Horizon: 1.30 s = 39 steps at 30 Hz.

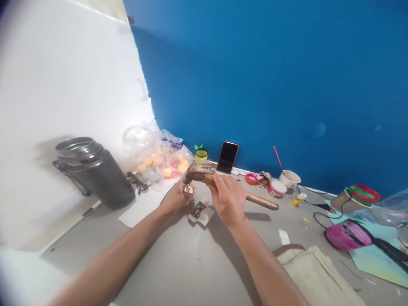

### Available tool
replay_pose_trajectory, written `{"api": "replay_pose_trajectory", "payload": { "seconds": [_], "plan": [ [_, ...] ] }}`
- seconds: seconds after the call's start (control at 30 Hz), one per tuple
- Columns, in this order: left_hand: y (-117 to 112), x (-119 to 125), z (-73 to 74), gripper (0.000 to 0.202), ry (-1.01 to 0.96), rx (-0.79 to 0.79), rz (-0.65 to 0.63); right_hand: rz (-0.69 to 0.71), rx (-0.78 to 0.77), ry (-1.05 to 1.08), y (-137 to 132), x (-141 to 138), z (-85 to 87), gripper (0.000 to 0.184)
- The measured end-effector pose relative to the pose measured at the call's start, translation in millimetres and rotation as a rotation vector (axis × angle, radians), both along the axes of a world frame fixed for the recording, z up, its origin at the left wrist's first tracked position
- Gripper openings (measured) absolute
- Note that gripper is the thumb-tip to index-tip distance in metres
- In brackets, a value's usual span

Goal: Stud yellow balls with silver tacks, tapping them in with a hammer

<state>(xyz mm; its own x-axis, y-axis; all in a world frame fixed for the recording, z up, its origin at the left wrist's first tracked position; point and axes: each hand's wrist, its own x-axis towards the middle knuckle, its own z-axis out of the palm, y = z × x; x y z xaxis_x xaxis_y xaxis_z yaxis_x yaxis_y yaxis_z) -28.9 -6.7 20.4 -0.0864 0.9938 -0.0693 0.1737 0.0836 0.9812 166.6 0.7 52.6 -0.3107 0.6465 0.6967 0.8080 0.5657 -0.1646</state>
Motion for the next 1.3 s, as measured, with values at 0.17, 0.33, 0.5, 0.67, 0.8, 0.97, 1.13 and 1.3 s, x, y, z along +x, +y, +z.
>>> {"api": "replay_pose_trajectory", "payload": {
  "seconds": [0.17, 0.33, 0.5, 0.67, 0.8, 0.97, 1.13, 1.3],
  "plan": [
    [-3, 1, 6.6, 0.016, 0.000, -0.033, -0.016, 0.014, -0.017, -0.078, 3, 1, -1.9, 0.030],
    [-5, 2, 10.9, 0.019, 0.017, -0.001, -0.041, -0.045, -0.067, -0.058, 11, 8, -5.5, 0.027],
    [-2, 0, 7.7, 0.028, -0.219, -0.024, -0.090, -0.212, -0.262, -0.015, 28, 25, -11.1, 0.027],
    [-1, 0, 9.4, 0.022, -0.553, -0.045, -0.094, -0.260, -0.650, -0.032, 40, 28, -26.0, 0.026],
    [0, -2, 12.5, 0.019, -0.731, -0.081, -0.145, -0.263, -0.754, -0.119, 41, 27, -33.0, 0.025],
    [0, -9, 14.3, 0.012, -1.088, -0.177, -0.211, -0.246, -0.740, -0.204, 42, 27, -43.2, 0.021],
    [-2, -11, 17.4, 0.021, -1.198, -0.185, -0.273, -0.237, -0.724, -0.231, 42, 26, -44.5, 0.021],
    [-2, -12, 15.1, 0.027, -1.193, -0.186, -0.321, -0.161, -0.588, -0.111, 33, 16, -26.7, 0.017]
  ]
}}
